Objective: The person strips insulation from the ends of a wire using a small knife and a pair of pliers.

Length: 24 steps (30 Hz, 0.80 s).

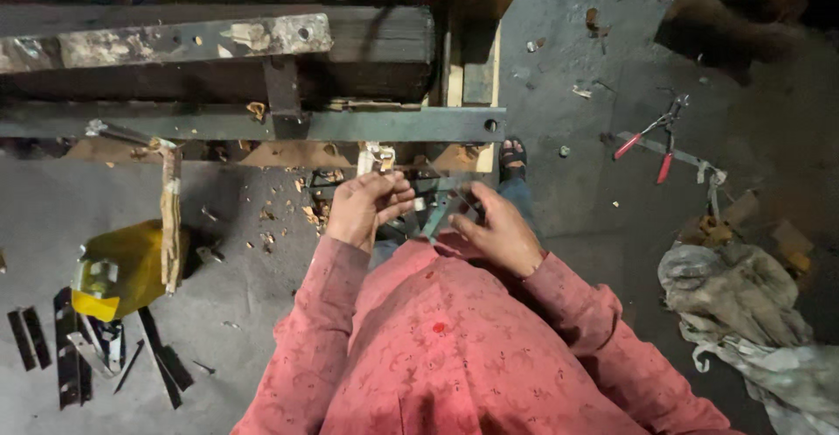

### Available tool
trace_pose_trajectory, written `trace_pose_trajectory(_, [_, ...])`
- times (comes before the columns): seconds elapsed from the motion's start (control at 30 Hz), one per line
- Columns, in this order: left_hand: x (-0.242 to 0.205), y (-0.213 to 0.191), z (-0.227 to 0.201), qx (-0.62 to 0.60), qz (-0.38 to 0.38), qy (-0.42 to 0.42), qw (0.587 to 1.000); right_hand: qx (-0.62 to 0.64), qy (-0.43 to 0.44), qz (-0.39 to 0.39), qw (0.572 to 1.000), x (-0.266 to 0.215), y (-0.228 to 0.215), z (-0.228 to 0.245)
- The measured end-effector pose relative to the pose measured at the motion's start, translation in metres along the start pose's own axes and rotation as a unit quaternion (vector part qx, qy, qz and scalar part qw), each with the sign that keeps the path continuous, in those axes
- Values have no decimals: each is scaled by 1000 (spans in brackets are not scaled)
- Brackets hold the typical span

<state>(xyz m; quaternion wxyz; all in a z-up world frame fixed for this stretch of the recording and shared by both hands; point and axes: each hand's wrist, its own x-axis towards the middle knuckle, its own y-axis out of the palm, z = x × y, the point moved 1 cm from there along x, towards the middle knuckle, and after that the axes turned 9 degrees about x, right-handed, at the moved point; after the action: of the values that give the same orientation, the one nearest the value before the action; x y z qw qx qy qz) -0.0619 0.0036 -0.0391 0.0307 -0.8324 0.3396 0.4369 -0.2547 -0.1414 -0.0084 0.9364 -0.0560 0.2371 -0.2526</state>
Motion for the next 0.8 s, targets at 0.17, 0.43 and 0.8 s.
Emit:
trace_pose_trajectory(0.17, [7, -1, 8, 5, -14, 14, 1000, -1, -132, 16, 991, 6, 5, 1])
trace_pose_trajectory(0.43, [17, -6, 26, 17, -43, 43, 998, -209, -104, 15, 972, 20, -4, 41])
trace_pose_trajectory(0.8, [25, -22, 29, 84, -26, 105, 991, -297, -234, -13, 926, 40, -24, 52])
